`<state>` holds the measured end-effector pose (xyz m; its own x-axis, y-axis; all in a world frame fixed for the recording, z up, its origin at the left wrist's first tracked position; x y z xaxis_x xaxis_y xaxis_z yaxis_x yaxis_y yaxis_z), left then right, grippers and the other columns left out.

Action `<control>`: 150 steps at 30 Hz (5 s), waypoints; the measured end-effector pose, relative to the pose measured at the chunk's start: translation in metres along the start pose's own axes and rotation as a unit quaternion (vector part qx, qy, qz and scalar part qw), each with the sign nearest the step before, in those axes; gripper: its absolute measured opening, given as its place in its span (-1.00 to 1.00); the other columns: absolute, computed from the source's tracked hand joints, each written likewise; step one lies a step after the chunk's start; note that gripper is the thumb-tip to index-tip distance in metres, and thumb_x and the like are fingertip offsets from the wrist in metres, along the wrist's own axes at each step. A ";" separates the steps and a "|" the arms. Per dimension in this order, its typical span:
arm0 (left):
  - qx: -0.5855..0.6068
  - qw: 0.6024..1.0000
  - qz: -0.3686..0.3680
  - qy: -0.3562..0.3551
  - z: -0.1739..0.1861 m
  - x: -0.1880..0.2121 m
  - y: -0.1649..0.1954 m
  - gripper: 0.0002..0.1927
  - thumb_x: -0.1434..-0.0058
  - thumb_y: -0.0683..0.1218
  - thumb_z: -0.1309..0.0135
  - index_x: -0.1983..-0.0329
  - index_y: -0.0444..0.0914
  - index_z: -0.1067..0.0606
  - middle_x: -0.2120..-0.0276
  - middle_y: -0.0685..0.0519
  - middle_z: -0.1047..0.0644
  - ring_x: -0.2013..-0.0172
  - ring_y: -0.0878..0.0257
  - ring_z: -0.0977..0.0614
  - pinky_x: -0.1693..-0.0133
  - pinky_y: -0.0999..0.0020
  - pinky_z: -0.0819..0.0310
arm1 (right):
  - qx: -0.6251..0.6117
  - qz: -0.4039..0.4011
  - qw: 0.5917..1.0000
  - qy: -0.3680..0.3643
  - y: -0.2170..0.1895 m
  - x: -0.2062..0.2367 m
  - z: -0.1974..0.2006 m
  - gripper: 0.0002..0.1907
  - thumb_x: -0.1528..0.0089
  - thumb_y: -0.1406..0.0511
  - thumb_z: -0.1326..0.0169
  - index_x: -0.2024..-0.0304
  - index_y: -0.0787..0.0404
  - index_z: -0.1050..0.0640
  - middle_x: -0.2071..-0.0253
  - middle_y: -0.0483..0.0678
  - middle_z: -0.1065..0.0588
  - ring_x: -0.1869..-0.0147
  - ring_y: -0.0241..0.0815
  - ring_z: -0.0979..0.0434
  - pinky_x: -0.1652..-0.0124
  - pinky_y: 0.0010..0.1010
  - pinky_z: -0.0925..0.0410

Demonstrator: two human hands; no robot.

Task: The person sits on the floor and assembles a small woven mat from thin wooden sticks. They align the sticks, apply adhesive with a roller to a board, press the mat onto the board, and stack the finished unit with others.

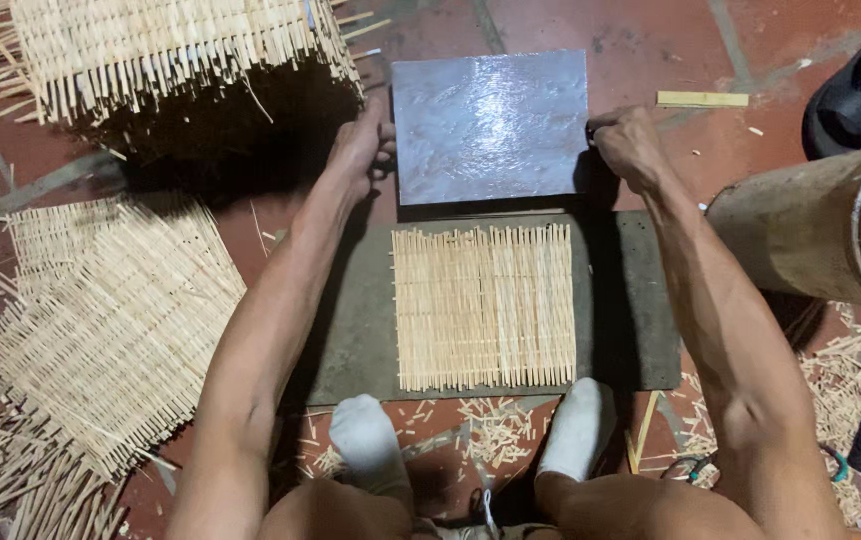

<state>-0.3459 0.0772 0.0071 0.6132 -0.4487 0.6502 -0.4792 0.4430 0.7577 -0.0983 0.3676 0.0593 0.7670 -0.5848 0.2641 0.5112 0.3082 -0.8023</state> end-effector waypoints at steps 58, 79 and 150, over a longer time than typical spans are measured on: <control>0.196 0.971 -0.108 0.082 0.024 0.295 -0.191 -0.45 -0.22 -0.39 -0.02 -0.31 -0.52 -0.29 -0.28 -0.32 -0.41 -0.28 -0.01 -0.50 -0.22 0.22 -0.37 | -0.080 -0.170 0.982 -0.032 0.037 0.318 -0.048 -0.42 -0.22 0.26 0.08 -0.32 0.13 -0.43 -0.39 0.04 -0.37 -0.44 -0.04 -0.34 -0.33 -0.21 -0.23; 0.112 0.981 -0.147 0.053 0.002 0.253 -0.201 -0.51 -0.29 -0.35 0.02 -0.31 -0.50 -0.35 -0.24 -0.27 -0.48 -0.23 0.08 -0.55 -0.27 0.28 -0.41 | 0.070 -0.091 0.993 -0.021 0.098 0.281 -0.081 -0.27 -0.16 0.30 0.05 -0.42 0.26 -0.26 -0.38 0.28 -0.28 -0.43 0.26 -0.26 -0.38 -0.03 -0.06; -0.242 0.967 -0.070 0.038 0.015 0.206 -0.201 -0.44 -0.21 -0.32 0.20 -0.26 -0.16 -0.50 -0.03 -0.24 -0.58 0.01 -0.05 -0.67 -0.02 0.22 -0.54 | 0.106 -0.197 0.950 -0.218 0.020 0.224 -0.061 -0.39 -0.23 0.46 0.14 -0.37 0.16 -0.39 -0.37 -0.01 -0.41 -0.43 0.04 -0.38 -0.34 -0.12 -0.26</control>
<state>-0.1328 -0.1162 -0.0098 0.7038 -0.4803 0.5234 -0.0499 0.7015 0.7109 0.0595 0.1967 0.0699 0.5637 -0.3343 0.7553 0.8233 0.3008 -0.4814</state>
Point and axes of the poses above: each hand's wrist, its own x-axis away from the middle knuckle, its own z-axis out of the back of the hand, y = z × x, the point moved 8 cm from there along -x, towards the middle knuckle
